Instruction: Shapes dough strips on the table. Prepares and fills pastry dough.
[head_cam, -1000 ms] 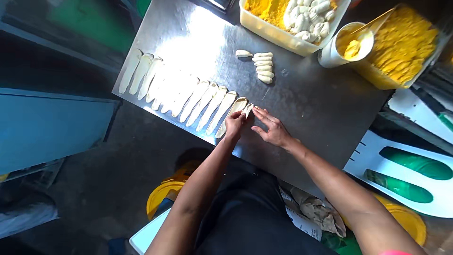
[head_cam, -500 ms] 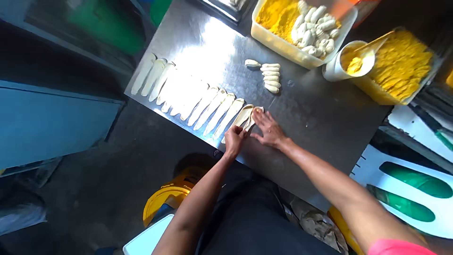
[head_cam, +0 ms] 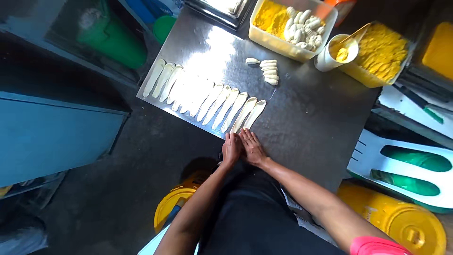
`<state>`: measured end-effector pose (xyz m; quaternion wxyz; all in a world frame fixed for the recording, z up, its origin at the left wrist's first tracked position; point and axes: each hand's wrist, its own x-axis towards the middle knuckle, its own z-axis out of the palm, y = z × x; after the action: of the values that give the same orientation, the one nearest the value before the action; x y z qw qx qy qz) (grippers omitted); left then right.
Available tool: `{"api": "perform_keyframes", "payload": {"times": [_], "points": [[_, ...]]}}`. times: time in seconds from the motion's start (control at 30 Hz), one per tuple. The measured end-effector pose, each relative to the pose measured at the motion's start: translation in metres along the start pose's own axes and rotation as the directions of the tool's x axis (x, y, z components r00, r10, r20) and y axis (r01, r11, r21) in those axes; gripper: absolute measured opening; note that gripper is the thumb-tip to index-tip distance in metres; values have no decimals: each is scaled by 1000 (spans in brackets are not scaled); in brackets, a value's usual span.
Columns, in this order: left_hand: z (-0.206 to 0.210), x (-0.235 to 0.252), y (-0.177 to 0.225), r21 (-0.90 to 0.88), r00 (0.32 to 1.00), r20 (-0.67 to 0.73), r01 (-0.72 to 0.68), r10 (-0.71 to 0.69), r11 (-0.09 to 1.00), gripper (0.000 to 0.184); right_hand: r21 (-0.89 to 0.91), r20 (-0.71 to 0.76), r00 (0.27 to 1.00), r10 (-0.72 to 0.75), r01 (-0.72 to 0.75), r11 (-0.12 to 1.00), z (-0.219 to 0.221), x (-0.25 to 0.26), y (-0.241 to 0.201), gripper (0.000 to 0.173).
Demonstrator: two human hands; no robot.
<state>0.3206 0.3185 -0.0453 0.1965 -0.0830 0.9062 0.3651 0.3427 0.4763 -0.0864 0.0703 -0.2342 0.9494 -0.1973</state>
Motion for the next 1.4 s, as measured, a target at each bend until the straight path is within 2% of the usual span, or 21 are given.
{"api": "perform_keyframes", "payload": {"times": [0.13,0.2,0.23,0.33,0.4,0.43,0.5,0.57,0.63,0.67,0.7,0.8,0.9,0.97,1.03,1.1,1.17,1.23,1.3,1.4], "points": [[-20,-18,-5,73,997,-30,-67,69,995,32,43,113,994,-15,11,999,-15,-3,-8,91],[-42,1,11,94,991,-89,-90,98,991,32,74,122,989,-78,69,995,-46,11,14,73],[-55,15,21,94,988,-109,-95,105,991,32,66,59,995,-82,78,995,-67,21,33,61],[-92,71,54,19,987,-157,-32,35,999,36,-7,-208,977,55,-58,998,-154,63,125,44],[-105,118,74,-99,983,-160,75,-91,992,40,-1,-327,916,231,-245,969,-213,89,206,48],[-106,143,84,-171,979,-136,126,-150,977,43,7,-342,874,345,-364,931,-242,100,242,53],[-96,197,110,-392,966,-61,209,-252,896,50,1,-290,815,502,-524,852,-289,114,305,60],[-77,247,147,-605,941,34,288,-337,742,56,-65,-189,846,498,-517,854,-311,121,355,54],[-60,293,179,-674,922,99,340,-375,656,63,-109,-82,882,464,-471,875,-318,129,382,38],[-49,314,190,-682,921,111,343,-372,646,64,-113,-39,880,473,-474,873,-319,132,387,33],[-38,334,196,-677,921,88,334,-379,656,63,-109,3,866,500,-497,861,-320,133,388,30],[-21,365,211,-562,928,-128,222,-349,797,46,-95,75,839,540,-533,841,-328,133,385,30],[-41,347,226,-579,936,-308,-41,-172,815,37,-108,82,854,514,-505,857,-334,131,384,27],[-65,296,230,-699,960,-243,-71,-142,712,38,-76,52,873,485,-481,874,-335,126,387,24],[-75,237,208,-714,982,-146,-20,-120,700,44,-18,-87,897,434,-437,899,-327,116,384,23],[-75,179,170,-657,995,-22,56,-92,752,55,47,-312,864,395,-401,915,-315,102,360,32],[-64,130,137,-670,982,105,185,-155,719,48,106,-444,806,391,-386,916,-302,80,308,46],[-43,106,116,-728,953,191,299,-236,617,37,104,-398,833,384,-375,921,-277,45,240,51],[-30,92,120,-774,936,262,348,-234,529,32,122,-361,875,324,-300,946,-235,22,198,49],[-20,81,151,-794,955,266,293,-129,532,39,210,-312,914,260,-201,957,-190,-2,163,44]]}}
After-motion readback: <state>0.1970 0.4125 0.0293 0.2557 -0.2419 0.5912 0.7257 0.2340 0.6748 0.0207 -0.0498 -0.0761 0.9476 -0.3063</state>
